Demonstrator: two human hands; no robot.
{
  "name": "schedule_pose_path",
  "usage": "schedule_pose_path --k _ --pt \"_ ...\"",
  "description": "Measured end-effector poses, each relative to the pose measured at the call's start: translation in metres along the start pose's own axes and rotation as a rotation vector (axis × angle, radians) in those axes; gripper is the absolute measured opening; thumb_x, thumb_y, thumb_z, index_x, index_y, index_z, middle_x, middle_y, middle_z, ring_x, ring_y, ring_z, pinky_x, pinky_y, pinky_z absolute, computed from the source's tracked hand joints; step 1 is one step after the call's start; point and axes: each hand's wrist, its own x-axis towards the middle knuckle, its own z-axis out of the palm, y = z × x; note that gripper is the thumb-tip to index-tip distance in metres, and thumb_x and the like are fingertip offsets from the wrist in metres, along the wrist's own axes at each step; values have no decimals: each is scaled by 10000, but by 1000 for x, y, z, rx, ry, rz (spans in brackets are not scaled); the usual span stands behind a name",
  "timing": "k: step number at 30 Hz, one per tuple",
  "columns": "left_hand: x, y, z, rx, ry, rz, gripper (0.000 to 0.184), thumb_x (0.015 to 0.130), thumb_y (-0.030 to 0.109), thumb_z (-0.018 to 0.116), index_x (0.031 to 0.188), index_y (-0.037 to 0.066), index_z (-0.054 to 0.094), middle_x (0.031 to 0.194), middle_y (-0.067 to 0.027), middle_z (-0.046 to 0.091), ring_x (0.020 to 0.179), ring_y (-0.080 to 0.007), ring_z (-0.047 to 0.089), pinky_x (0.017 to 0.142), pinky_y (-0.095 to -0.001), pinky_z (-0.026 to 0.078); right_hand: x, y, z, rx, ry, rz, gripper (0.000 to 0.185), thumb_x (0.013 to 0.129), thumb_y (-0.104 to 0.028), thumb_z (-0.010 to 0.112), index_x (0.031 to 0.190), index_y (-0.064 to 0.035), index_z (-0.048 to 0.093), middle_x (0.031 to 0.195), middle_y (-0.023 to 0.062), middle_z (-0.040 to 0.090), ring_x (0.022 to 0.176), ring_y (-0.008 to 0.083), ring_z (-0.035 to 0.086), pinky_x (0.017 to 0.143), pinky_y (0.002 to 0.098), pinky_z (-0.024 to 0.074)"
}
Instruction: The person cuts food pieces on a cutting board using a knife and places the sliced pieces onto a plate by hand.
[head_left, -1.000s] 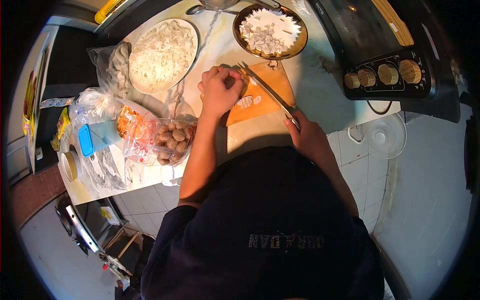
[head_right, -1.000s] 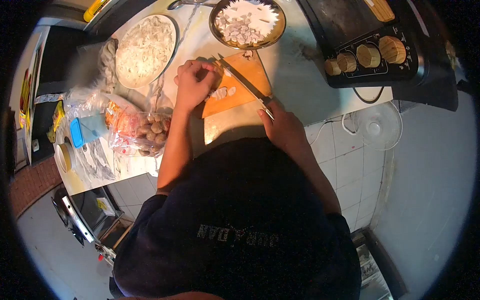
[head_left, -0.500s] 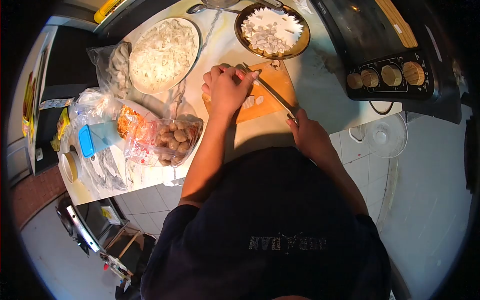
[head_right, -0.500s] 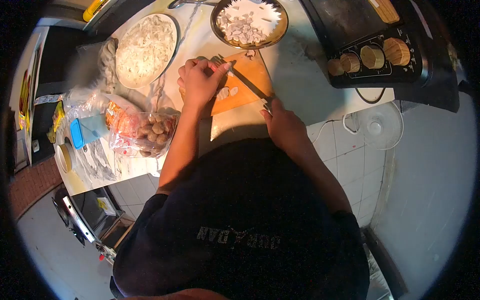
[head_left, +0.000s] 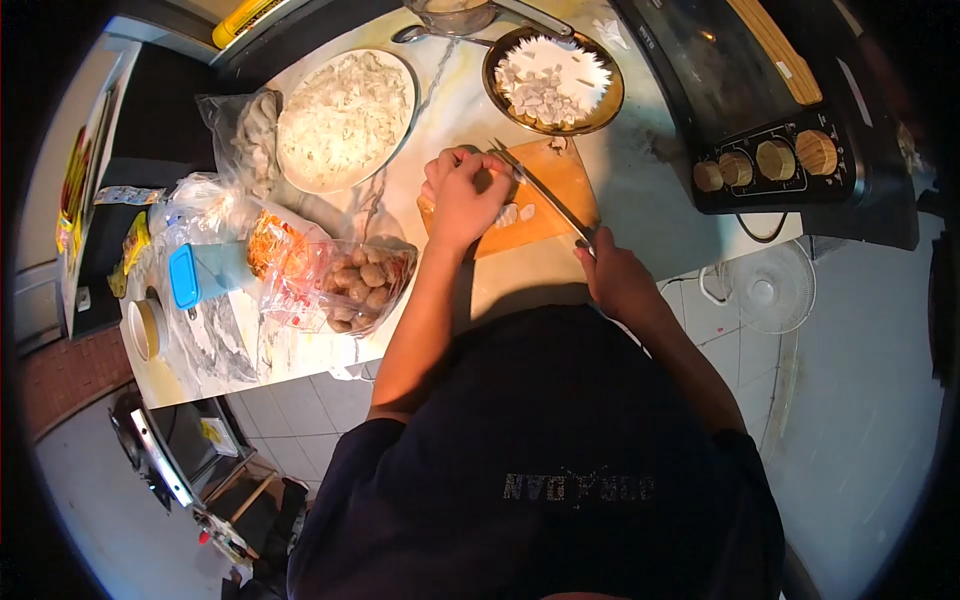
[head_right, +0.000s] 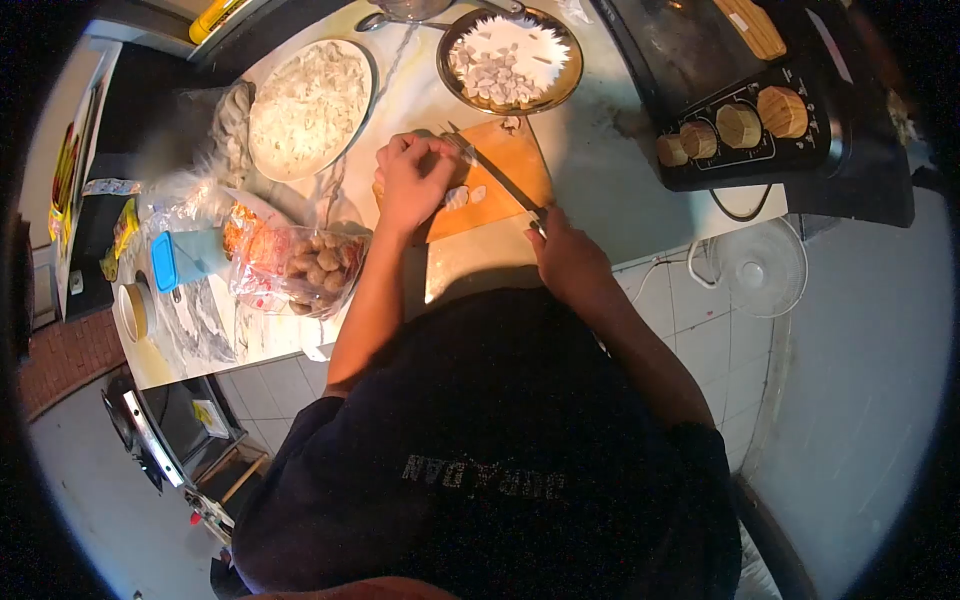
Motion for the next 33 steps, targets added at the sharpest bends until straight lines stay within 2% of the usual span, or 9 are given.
schedule_pose_path --k 2,3,5,9,16,18,23,26,33 --pt "-3 0 -2 219 -62 198 284 736 377 768 913 158 736 1087 -85 520 1090 -307 409 924 -438 283 0 -3 -4 -4 -46 43 394 1022 -372 449 1150 -1 415 920 308 654 888 494 630 779 563 487" --pt "-5 2 -1 218 -64 198 284 736 377 768 913 158 736 1087 -85 520 1090 -307 409 924 -438 283 0 -5 -5 -6 -92 80 445 1016 -393 448 1229 -2 419 989 310 657 949 483 631 828 558 492" --pt "-4 8 0 221 -69 175 302 685 354 788 911 161 729 1088 -79 519 1089 -308 411 910 -442 285 -2 -3 -6 13 -80 78 454 1015 -400 447 1236 -4 425 981 311 659 946 485 632 830 558 492" --pt "-4 8 2 226 -44 188 290 683 345 797 895 162 722 1089 -76 520 1081 -306 414 893 -446 290 -9 5 -7 50 -65 59 475 1010 -424 441 1257 -19 446 940 303 667 922 489 635 824 558 493" --pt "1 1 0 242 -42 232 302 722 356 798 969 201 717 1078 -65 516 1061 -294 416 887 -436 293 -22 10 -9 174 26 37 423 1010 -406 445 1176 -22 505 926 289 669 919 495 629 793 550 498" --pt "4 3 -2 229 -41 268 288 743 349 791 991 222 719 1072 -59 513 1060 -292 416 885 -435 293 -23 12 -13 316 106 58 403 1004 -399 472 1122 -17 517 945 285 667 935 496 621 790 544 495" --pt "15 6 -9 256 -174 400 240 783 288 774 1015 269 715 1047 -35 491 1053 -284 412 877 -427 295 -19 25 -21 320 139 111 397 997 -402 492 1067 -12 511 955 269 666 942 495 616 781 536 489" --pt "19 9 -12 281 -225 397 264 781 327 787 1031 276 720 1060 -28 506 1079 -282 432 904 -423 312 -19 29 -24 320 126 154 406 998 -411 487 1046 -8 508 943 265 664 943 495 616 776 529 487" --pt "21 0 -2 178 -193 391 211 763 324 795 890 185 698 1072 -34 522 1090 -278 435 914 -424 309 -16 29 -18 319 125 137 438 994 -433 482 1090 -7 520 958 284 656 961 495 614 796 525 484"
